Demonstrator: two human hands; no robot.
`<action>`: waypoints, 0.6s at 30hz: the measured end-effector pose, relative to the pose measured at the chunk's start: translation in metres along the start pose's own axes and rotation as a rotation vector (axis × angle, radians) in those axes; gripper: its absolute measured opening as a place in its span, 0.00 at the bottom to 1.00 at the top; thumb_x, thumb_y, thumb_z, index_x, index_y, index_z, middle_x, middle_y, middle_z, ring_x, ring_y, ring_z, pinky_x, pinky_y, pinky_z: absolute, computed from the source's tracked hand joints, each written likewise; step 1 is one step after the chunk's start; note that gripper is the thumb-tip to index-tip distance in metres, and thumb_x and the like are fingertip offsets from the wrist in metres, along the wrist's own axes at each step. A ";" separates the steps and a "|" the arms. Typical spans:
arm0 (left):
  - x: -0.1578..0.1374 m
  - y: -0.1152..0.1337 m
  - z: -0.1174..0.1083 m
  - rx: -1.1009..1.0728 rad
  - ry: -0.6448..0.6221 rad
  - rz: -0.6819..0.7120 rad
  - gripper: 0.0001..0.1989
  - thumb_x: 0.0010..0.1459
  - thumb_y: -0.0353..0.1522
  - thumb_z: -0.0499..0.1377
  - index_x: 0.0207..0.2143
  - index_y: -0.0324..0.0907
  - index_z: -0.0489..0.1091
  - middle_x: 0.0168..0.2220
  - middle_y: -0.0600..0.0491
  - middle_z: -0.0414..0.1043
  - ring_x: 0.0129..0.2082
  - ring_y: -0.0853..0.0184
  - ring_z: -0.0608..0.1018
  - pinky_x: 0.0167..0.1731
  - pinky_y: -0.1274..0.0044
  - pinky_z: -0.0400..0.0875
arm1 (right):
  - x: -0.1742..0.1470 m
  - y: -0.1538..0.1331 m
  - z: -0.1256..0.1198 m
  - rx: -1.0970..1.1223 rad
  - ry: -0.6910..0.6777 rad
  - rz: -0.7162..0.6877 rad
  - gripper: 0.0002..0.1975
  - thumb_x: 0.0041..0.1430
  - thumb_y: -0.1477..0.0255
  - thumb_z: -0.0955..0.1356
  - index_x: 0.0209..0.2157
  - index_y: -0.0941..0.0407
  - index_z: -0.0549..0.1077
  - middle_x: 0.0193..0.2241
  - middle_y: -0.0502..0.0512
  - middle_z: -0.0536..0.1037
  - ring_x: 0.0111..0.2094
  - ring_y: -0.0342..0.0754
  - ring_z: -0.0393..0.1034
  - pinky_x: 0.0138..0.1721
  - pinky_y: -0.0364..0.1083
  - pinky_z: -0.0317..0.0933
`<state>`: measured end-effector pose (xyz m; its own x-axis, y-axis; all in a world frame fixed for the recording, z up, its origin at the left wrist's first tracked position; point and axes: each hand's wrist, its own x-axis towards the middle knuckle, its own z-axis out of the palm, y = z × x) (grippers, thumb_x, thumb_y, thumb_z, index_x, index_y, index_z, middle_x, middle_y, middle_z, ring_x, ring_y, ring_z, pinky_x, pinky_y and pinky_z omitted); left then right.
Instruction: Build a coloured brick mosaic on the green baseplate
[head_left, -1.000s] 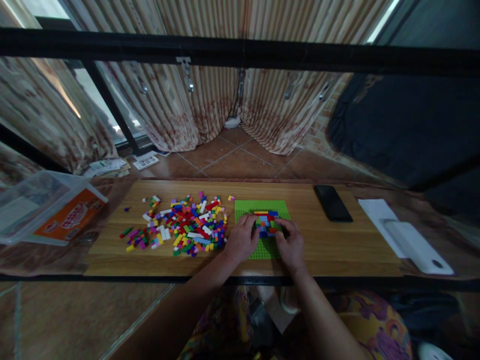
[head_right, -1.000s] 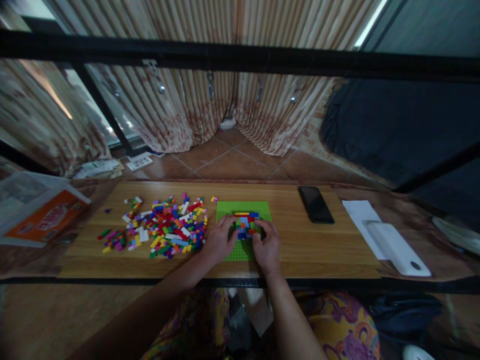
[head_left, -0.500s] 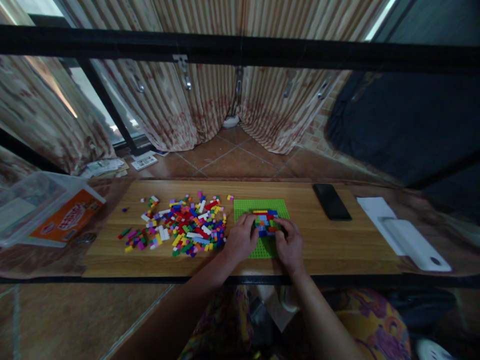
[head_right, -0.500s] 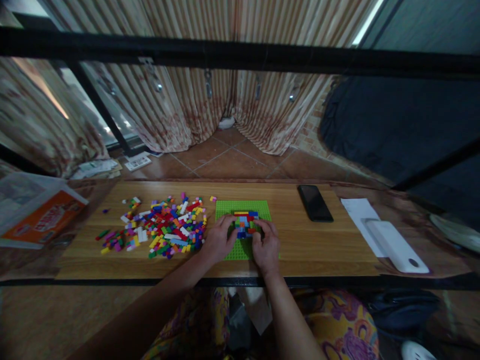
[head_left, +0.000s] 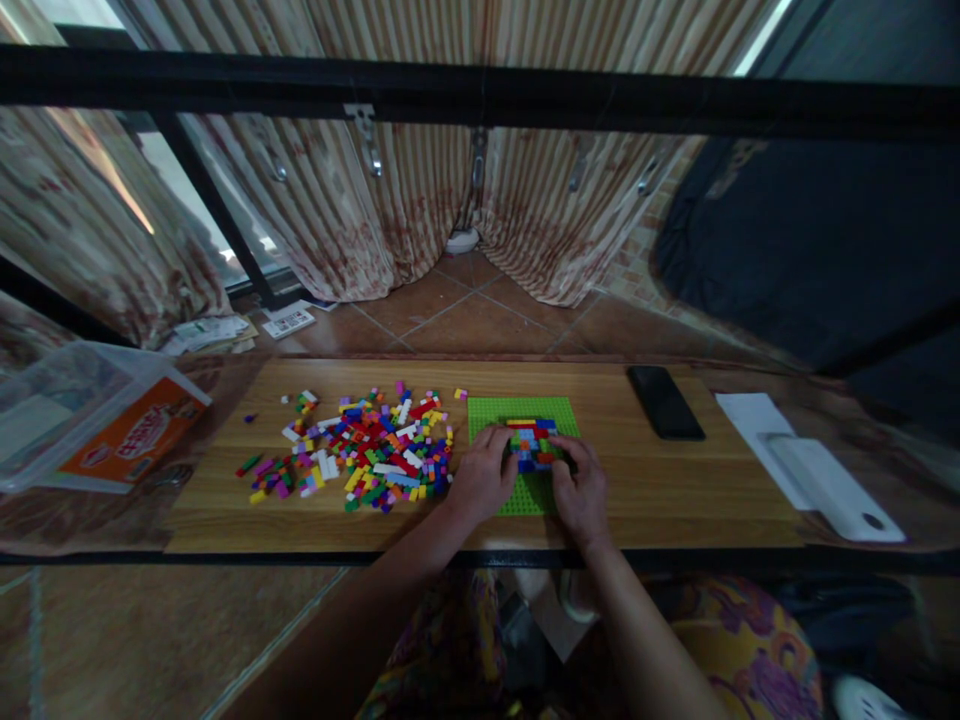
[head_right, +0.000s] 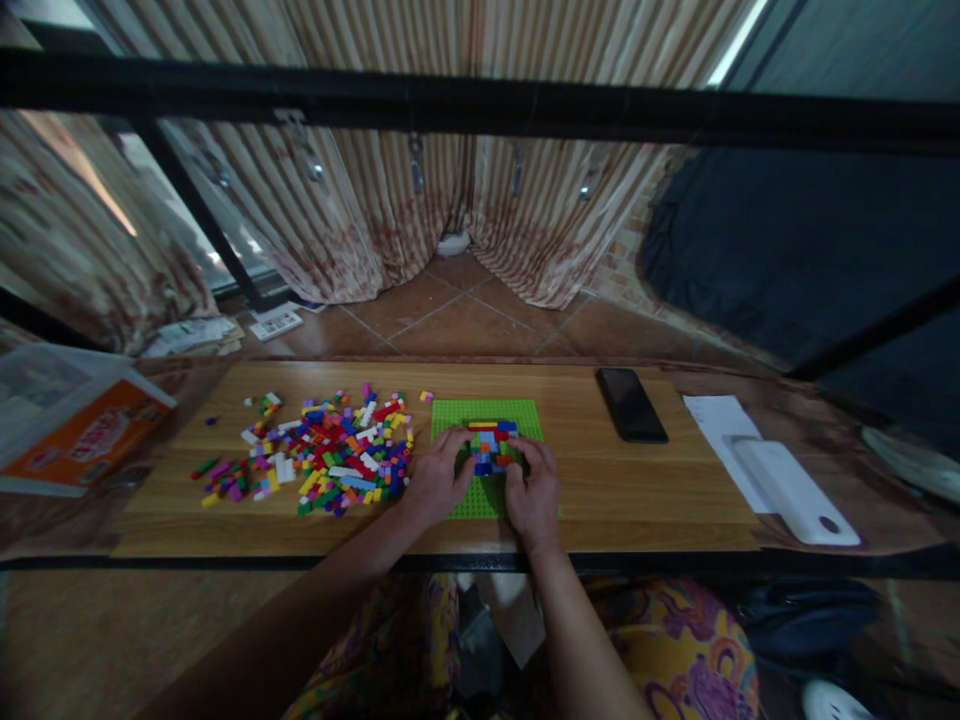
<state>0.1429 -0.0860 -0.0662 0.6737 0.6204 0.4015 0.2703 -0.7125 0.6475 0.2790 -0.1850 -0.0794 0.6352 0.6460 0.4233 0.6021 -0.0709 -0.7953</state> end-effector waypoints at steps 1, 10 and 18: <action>0.000 0.000 0.000 0.001 0.000 0.001 0.12 0.61 0.28 0.53 0.48 0.43 0.62 0.46 0.47 0.70 0.50 0.60 0.73 0.49 0.66 0.71 | 0.000 0.000 0.000 -0.004 -0.001 -0.001 0.16 0.52 0.77 0.62 0.41 0.56 0.75 0.43 0.59 0.76 0.46 0.53 0.70 0.52 0.57 0.62; 0.000 0.000 0.000 0.013 -0.004 -0.001 0.12 0.61 0.28 0.53 0.48 0.42 0.62 0.47 0.47 0.70 0.50 0.60 0.73 0.49 0.66 0.72 | 0.000 0.001 0.000 -0.012 -0.003 -0.036 0.16 0.53 0.77 0.61 0.41 0.55 0.75 0.42 0.59 0.76 0.46 0.53 0.70 0.52 0.57 0.63; 0.000 -0.001 0.001 -0.002 -0.008 -0.009 0.12 0.61 0.28 0.53 0.48 0.43 0.62 0.47 0.47 0.70 0.50 0.60 0.73 0.50 0.66 0.71 | 0.000 0.001 0.000 -0.019 0.009 -0.036 0.16 0.53 0.77 0.62 0.41 0.55 0.75 0.42 0.59 0.76 0.45 0.52 0.70 0.51 0.56 0.64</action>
<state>0.1432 -0.0859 -0.0679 0.6767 0.6244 0.3902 0.2750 -0.7059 0.6528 0.2795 -0.1851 -0.0801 0.6176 0.6415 0.4551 0.6333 -0.0625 -0.7714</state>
